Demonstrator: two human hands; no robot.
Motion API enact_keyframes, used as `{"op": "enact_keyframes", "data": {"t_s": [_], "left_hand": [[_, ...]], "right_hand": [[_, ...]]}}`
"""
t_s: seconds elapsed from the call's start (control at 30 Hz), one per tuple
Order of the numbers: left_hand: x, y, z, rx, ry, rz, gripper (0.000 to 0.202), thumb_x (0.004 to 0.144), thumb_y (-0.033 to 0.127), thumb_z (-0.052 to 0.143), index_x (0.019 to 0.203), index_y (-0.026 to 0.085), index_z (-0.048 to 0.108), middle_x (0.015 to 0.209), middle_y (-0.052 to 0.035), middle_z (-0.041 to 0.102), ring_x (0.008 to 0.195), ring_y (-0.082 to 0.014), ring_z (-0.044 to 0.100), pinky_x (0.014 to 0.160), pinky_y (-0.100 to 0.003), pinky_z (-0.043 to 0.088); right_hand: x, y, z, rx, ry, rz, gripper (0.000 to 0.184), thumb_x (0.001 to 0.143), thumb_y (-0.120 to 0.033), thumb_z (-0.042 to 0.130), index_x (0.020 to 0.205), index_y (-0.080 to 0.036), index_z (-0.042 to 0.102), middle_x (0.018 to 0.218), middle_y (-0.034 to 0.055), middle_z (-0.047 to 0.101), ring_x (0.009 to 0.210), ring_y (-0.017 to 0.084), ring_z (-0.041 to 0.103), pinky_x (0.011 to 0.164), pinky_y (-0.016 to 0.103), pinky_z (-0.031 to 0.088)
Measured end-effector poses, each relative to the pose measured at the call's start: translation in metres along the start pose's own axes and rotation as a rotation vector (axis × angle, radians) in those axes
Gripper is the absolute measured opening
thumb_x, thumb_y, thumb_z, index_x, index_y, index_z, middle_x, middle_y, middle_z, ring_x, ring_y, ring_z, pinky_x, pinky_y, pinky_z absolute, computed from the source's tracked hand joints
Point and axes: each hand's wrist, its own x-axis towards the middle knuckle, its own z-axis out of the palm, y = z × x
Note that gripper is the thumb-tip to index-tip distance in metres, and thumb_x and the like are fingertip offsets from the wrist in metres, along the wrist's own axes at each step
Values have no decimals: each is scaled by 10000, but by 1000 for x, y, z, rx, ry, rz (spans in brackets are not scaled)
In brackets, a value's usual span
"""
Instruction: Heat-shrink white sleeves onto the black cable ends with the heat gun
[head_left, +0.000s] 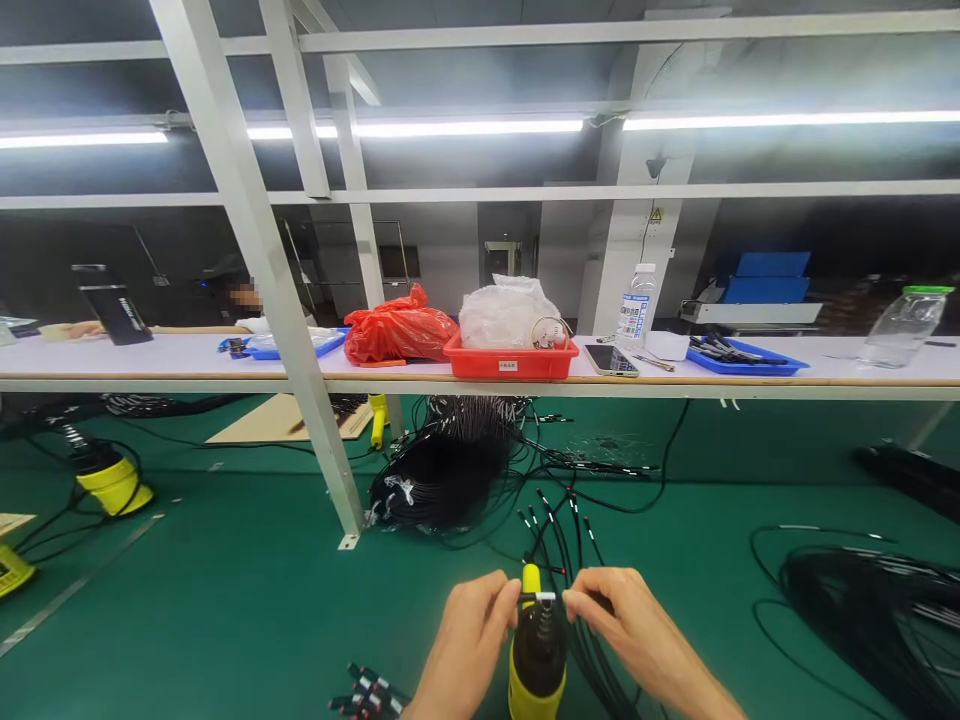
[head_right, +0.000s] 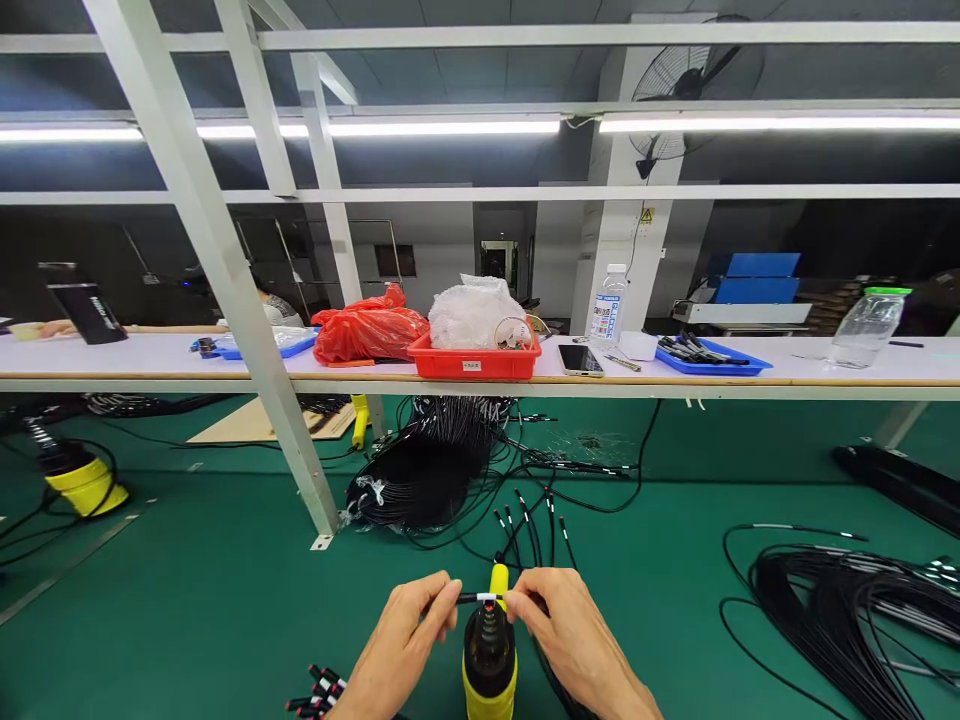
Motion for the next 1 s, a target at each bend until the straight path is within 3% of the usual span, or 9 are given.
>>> {"op": "enact_keyframes", "data": {"t_s": [0.13, 0.33, 0.5, 0.67, 0.87, 1.0], "left_hand": [[3, 0, 2, -22, -1, -6, 538, 1002, 505, 277, 585, 214, 453, 581, 39, 459, 629, -152, 469, 629, -264, 310], [0, 5, -2, -97, -16, 33, 342, 983, 476, 386, 803, 224, 530, 819, 27, 586, 808, -165, 505, 726, -247, 350], [-1, 4, -1, 15, -70, -17, 501, 1003, 506, 273, 686, 217, 531, 709, 22, 570, 804, -182, 531, 770, -274, 348], [-1, 4, 0, 7, -35, 1, 460, 997, 493, 321, 675, 216, 497, 689, 37, 538, 734, -163, 506, 692, -259, 331], [2, 6, 0, -75, 13, 34, 264, 965, 414, 431, 811, 229, 540, 835, 25, 599, 807, -168, 518, 745, -256, 369], [7, 5, 3, -94, 39, 83, 238, 937, 411, 462, 803, 227, 530, 801, 16, 581, 779, -173, 524, 738, -259, 392]], "right_hand": [[-2, -1, 0, 11, -31, -16, 419, 964, -393, 393, 619, -199, 532, 561, -61, 408, 559, 120, 361, 543, 256, 247], [1, 2, 2, 136, 10, -34, 293, 912, -345, 499, 653, -209, 483, 617, -62, 436, 603, 124, 380, 557, 253, 263], [-3, 2, -2, 118, -17, -26, 307, 923, -365, 506, 663, -203, 519, 619, -59, 472, 608, 127, 412, 560, 246, 288], [-6, 1, -6, 14, -31, -32, 333, 961, -362, 462, 729, -209, 645, 709, -29, 617, 710, 157, 529, 653, 252, 351], [3, 9, 2, 54, 71, -35, 224, 901, -299, 527, 733, -201, 640, 723, -15, 640, 708, 166, 566, 647, 253, 387], [3, 7, 2, 67, 132, -41, 157, 855, -225, 550, 746, -180, 653, 739, -5, 651, 722, 161, 580, 668, 248, 394]]}}
